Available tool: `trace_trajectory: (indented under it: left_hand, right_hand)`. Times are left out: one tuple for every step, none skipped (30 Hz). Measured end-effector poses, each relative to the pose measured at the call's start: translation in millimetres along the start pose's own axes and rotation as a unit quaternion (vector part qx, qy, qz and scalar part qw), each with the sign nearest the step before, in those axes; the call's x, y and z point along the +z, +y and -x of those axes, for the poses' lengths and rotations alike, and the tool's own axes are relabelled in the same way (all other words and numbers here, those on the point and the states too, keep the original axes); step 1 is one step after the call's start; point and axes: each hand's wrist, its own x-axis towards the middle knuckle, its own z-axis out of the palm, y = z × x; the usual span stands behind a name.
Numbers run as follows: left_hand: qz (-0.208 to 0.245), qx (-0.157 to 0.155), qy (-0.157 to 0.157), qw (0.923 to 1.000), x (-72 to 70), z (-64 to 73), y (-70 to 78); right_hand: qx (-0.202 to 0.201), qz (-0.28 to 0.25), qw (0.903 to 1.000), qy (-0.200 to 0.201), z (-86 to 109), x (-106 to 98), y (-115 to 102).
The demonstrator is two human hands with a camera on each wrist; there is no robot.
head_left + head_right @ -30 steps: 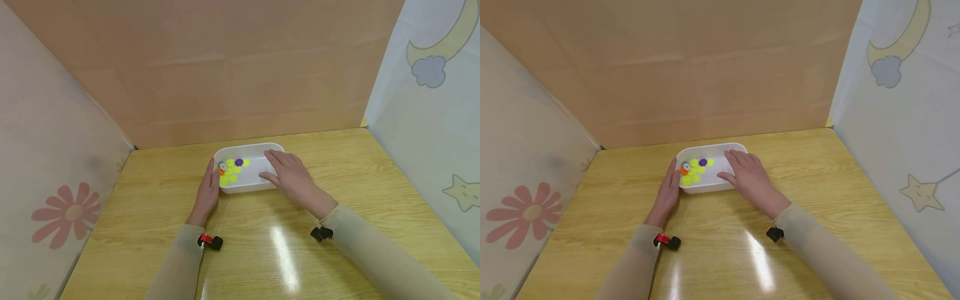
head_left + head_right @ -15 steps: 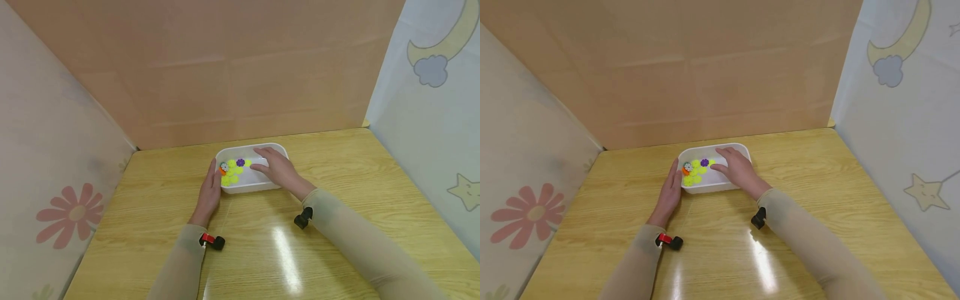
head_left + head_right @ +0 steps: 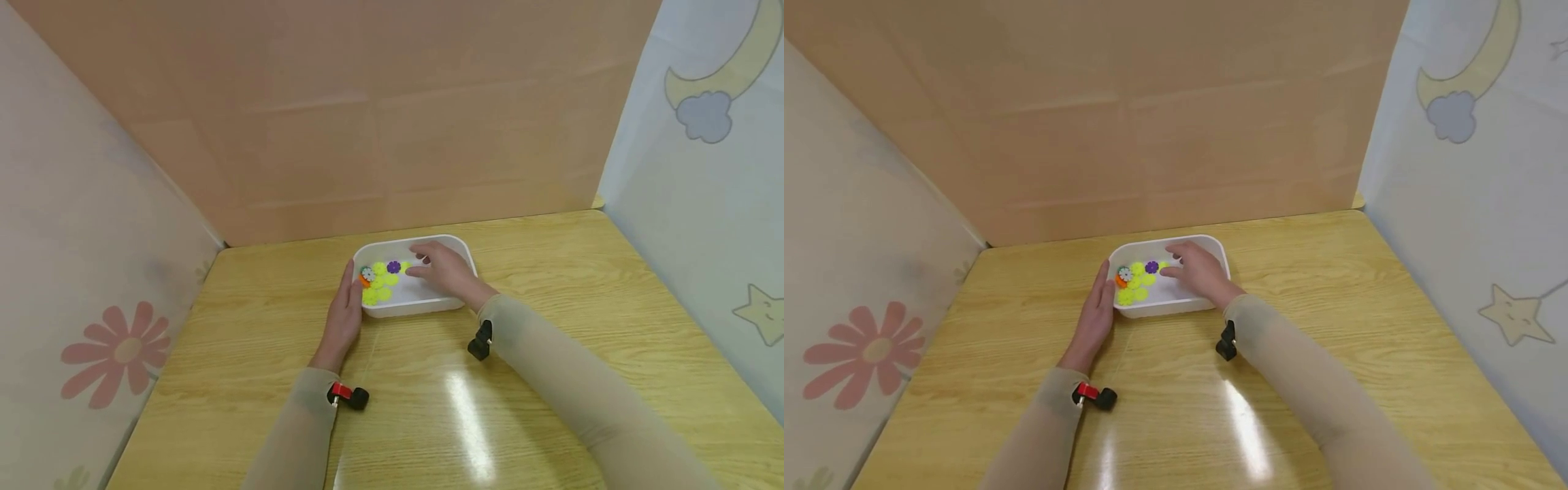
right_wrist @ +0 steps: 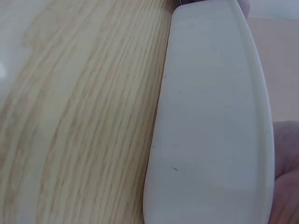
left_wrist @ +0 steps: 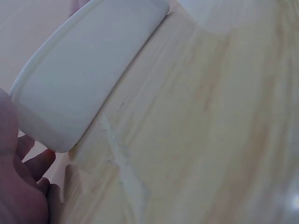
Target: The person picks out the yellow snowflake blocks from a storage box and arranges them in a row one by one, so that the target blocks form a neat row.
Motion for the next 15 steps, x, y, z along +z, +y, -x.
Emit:
trace_trajectory:
  left_hand:
    - [0.001, 0.001, 0.001, 1.0000, -0.3, 0.0, 0.2]
    - [0.000, 0.000, 0.002, 1.0000, -0.7, -0.1, 0.3]
    - [0.001, 0.001, 0.002, 1.0000, -1.2, -0.4, 0.3]
    - [0.000, 0.002, 0.002, 1.0000, -1.9, -0.8, -0.3]
    - [0.000, 0.000, 0.003, 1.0000, -2.6, -0.9, -0.5]
    - [0.000, 0.001, 0.003, 1.0000, -3.1, -1.3, -1.3]
    - [0.000, 0.001, 0.004, 1.0000, -3.5, -1.4, -2.0]
    - [-0.001, 0.000, 0.003, 1.0000, -3.9, -1.5, -2.7]
    - [-0.001, 0.000, 0.003, 1.0000, -4.2, -1.6, -3.6]
    - [-0.001, 0.000, 0.003, 1.0000, -4.4, -1.5, -4.3]
    - [-0.001, -0.001, 0.004, 1.0000, -4.7, -1.0, -4.5]
    - [-0.001, -0.002, 0.003, 1.0000, -4.9, -0.8, -4.9]
    - [-0.001, -0.003, 0.004, 1.0000, -5.2, -0.4, -4.9]
    - [-0.002, -0.004, 0.003, 1.0000, -5.4, -0.1, -4.8]
    - [-0.002, -0.005, 0.003, 1.0000, -5.4, 0.2, -4.2]
  right_hand:
    - [-0.001, -0.004, 1.0000, -0.002, -2.0, 0.9, 0.6]
    - [-0.003, -0.007, 1.0000, -0.004, -3.9, 1.8, 1.1]
    - [-0.005, -0.011, 0.9999, -0.005, -5.5, 2.8, 1.4]
    - [-0.007, -0.014, 0.9999, -0.006, -7.0, 3.6, 1.6]
    - [-0.009, -0.016, 0.9998, -0.006, -8.5, 4.5, 1.8]
    - [-0.012, -0.017, 0.9998, -0.007, -9.8, 5.4, 1.9]
    - [-0.013, -0.017, 0.9997, -0.008, -10.9, 6.4, 2.4]
    - [-0.014, -0.016, 0.9997, -0.008, -11.9, 7.3, 2.8]
    - [-0.015, -0.016, 0.9997, -0.009, -12.9, 8.4, 3.4]
    - [-0.015, -0.014, 0.9997, -0.010, -13.9, 9.5, 3.9]
    - [-0.014, -0.010, 0.9998, -0.012, -15.3, 10.7, 4.7]
    - [-0.012, -0.009, 0.9998, -0.014, -16.6, 11.8, 5.5]
    - [-0.011, -0.006, 0.9998, -0.016, -17.7, 12.6, 6.1]
    - [-0.010, -0.004, 0.9998, -0.017, -18.9, 13.1, 6.5]
    - [-0.009, -0.003, 0.9998, -0.019, -19.9, 13.4, 6.8]
